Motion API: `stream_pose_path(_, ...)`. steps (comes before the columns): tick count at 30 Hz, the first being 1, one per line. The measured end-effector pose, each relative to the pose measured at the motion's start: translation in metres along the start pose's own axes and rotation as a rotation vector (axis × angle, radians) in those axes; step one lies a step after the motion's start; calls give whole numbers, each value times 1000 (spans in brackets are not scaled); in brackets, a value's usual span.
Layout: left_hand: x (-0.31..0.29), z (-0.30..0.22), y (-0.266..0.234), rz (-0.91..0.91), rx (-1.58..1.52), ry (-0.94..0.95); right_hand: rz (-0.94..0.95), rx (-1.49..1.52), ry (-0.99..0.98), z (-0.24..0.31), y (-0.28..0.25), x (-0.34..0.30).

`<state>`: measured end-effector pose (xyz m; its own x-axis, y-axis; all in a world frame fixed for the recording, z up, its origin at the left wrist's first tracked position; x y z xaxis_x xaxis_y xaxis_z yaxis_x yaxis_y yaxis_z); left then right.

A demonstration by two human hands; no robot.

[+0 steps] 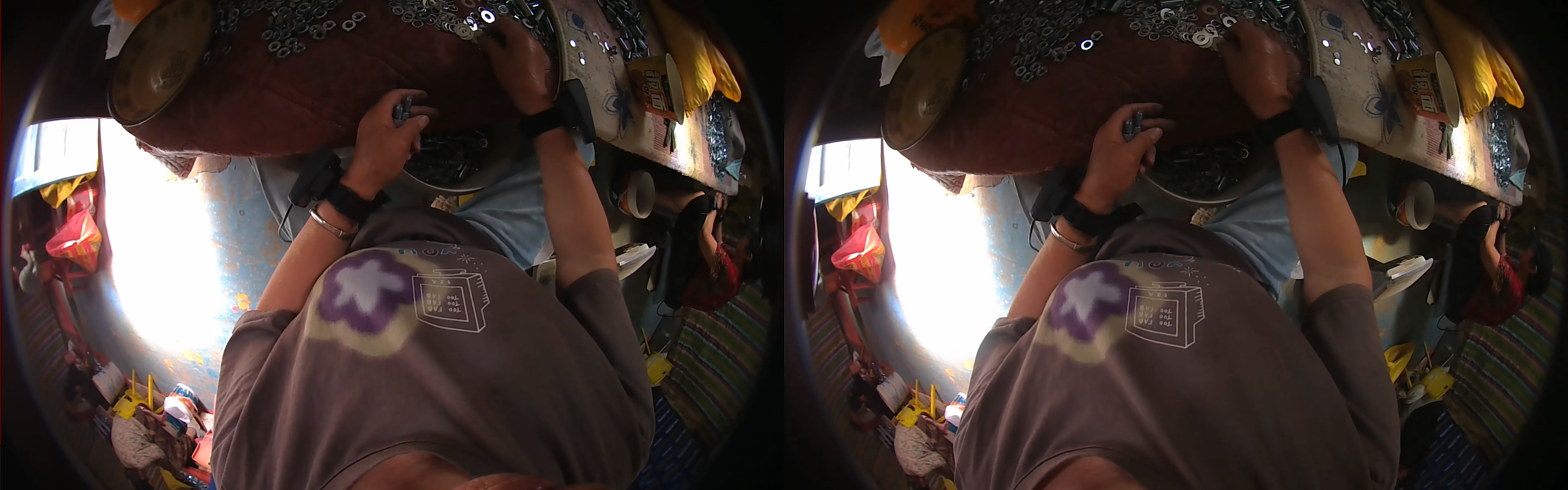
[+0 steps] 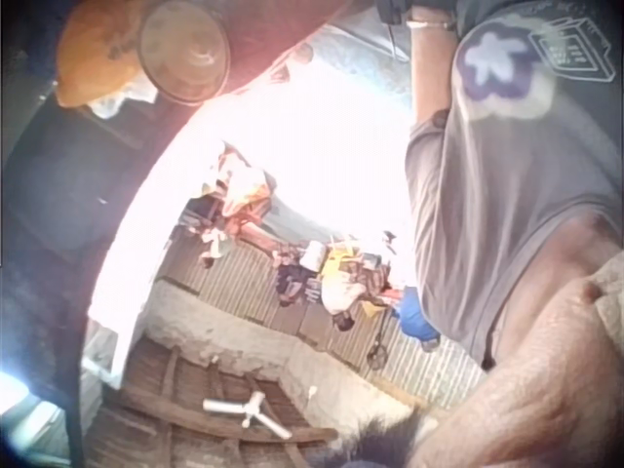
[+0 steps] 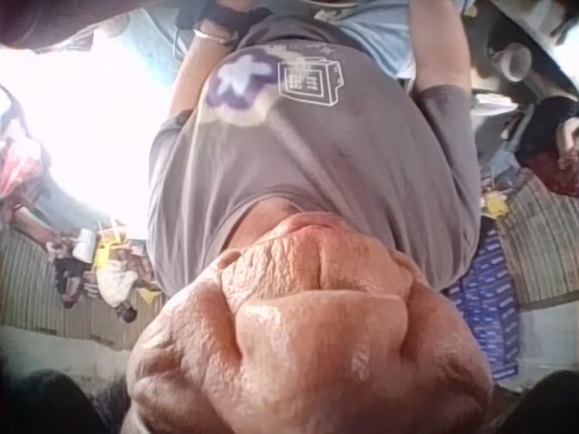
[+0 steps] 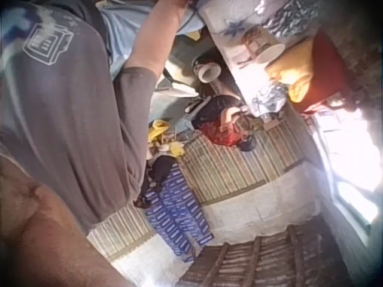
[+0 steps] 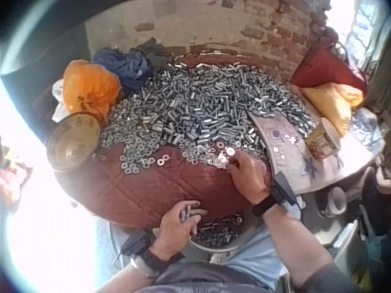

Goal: Assembling small metal bolts with washers and nuts by hand.

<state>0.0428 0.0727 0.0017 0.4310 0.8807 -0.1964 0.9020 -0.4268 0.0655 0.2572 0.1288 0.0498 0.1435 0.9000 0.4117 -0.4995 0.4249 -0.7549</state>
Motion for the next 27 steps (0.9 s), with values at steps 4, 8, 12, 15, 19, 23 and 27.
stream_pose_path(4,-4,-3,-1,-2,5,8,-5,95,102,-10,-1,-2)
stream_pose_path(8,-6,-8,-1,4,1,32,36,345,290,-21,-2,-3)
stream_pose_path(12,-8,-10,1,21,7,37,19,423,235,-28,-1,-2)
stream_pose_path(15,-9,-12,1,21,23,40,33,419,219,-29,0,0)
stream_pose_path(19,-10,-13,0,20,12,40,37,357,229,-26,-2,0)
stream_pose_path(23,-9,-11,3,31,8,30,-89,213,112,-29,-2,0)
stream_pose_path(27,-7,-9,1,23,28,32,-111,306,138,-21,-9,-5)
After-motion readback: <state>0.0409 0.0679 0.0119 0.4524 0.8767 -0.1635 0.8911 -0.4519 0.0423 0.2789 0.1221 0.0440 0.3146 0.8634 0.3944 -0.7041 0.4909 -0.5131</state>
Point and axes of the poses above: each hand's wrist, its own x-axis towards the middle knuckle, its own y-axis out of the palm, z = x × y, the point moved 6 cm from there along x, towards the middle knuckle, and after that the axes turned 6 degrees about x, right-handed, at the moved point
